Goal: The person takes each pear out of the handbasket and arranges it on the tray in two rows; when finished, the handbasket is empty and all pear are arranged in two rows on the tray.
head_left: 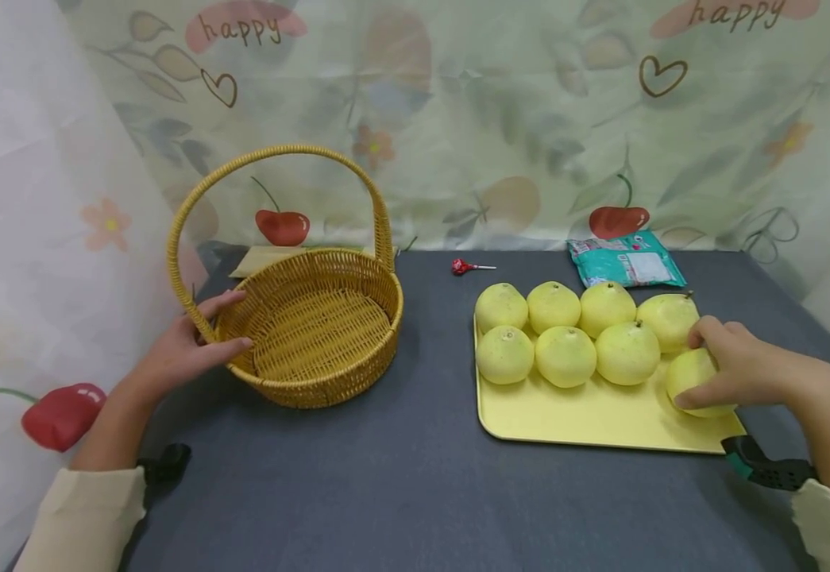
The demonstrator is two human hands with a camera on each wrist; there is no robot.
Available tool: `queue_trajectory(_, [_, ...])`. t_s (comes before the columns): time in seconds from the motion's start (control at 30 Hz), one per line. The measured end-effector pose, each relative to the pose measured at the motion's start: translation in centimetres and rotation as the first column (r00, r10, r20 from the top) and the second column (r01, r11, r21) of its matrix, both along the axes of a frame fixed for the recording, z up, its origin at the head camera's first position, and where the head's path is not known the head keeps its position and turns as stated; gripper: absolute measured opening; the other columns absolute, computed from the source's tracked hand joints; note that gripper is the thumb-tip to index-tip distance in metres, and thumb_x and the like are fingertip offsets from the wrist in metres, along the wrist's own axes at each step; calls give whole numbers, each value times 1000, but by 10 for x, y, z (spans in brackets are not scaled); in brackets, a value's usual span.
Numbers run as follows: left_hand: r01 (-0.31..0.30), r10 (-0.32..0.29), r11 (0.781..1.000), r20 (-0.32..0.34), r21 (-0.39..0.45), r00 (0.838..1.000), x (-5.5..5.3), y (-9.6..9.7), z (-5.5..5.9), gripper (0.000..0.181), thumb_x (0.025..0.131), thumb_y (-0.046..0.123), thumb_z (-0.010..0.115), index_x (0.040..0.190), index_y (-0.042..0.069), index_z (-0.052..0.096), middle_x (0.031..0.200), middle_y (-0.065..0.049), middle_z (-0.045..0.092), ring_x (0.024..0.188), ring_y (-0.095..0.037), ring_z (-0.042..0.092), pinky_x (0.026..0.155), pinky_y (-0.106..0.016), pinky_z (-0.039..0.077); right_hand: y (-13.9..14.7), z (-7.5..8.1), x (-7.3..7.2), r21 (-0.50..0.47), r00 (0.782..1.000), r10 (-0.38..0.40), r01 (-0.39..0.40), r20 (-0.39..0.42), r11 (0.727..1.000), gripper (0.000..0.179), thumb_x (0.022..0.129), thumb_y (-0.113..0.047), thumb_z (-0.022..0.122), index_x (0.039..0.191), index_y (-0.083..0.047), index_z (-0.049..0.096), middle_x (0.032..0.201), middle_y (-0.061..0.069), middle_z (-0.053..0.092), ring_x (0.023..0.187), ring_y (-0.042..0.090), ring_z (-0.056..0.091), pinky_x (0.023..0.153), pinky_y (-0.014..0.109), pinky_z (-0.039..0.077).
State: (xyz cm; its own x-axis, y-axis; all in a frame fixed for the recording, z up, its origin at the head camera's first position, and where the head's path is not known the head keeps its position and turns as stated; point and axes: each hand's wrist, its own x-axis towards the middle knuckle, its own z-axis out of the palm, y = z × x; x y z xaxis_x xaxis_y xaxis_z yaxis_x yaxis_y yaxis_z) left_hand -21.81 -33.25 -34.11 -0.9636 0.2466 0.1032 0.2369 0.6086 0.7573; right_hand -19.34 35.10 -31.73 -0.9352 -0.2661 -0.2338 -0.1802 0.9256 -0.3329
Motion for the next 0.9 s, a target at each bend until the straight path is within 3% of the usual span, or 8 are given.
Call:
queue_trajectory(0.07, [3,-3,1000,-10,1,1000,0,1,1,75,94,22,72,157,9,33,163,-21,18,148,-40,17,112,-54,23,3,0,1,5,1000,7,-7,1,1000,71,75,-30,87,114,4,39,104,24,42,94,37,42,71,40,42])
queue_trajectory(0.13, [6,-6,1000,-22,-1,1000,0,2,3,74,94,22,72,156,9,35,163,-20,19,148,-39,17,112,-37,26,6,0,2,7,1000,12,-12,8,1000,71,74,-27,87,116,5,40,106,26,43,95,37,43,72,42,43])
queue_trajectory(0.2, [6,-7,1000,-29,-7,1000,0,3,4,73,94,23,72,156,10,36,163,-19,20,148,-38,18,105,-21,27,8,-1,1,9,1000,20,-20,4,1000,71,74,-26,88,117,5,41,108,27,44,96,38,43,74,43,43])
queue_trajectory(0.27, [8,-8,1000,-34,-18,999,0,3,4,73,94,23,72,156,9,36,162,-20,21,148,-38,18,98,-13,27,9,-2,0,-4,999,29,-29,-13,1000,69,74,-25,88,117,4,43,109,27,45,97,37,44,73,43,43])
queue_trajectory(0.33, [3,-4,1000,-30,-24,1000,0,2,4,73,94,24,72,156,9,36,162,-20,21,148,-38,19,103,-19,28,8,-3,-2,-22,998,39,-40,-41,999,69,74,-26,88,117,4,43,109,26,45,98,37,44,73,43,43])
queue_trajectory(0.4, [-3,3,1000,-18,-30,1000,1,2,3,74,94,25,72,156,10,35,163,-20,20,147,-40,19,110,-36,29,8,-4,-4,-36,997,42,-44,-68,998,69,75,-26,88,117,4,42,109,26,45,99,38,42,74,43,43])
queue_trajectory(0.5, [-16,16,999,-3,-28,1000,1,1,2,76,93,26,73,157,10,35,163,-20,20,147,-41,20,108,-61,25,6,-4,-6,-43,996,34,-37,-85,998,71,75,-27,88,117,6,41,110,28,44,102,42,40,76,47,42])
queue_trajectory(0.9, [-14,14,1000,3,3,1000,2,2,2,75,93,24,73,156,8,34,163,-21,19,147,-42,20,107,-65,23,9,-5,-8,-56,996,5,-10,-87,998,75,76,-25,88,119,12,38,112,31,41,102,44,38,79,53,42])
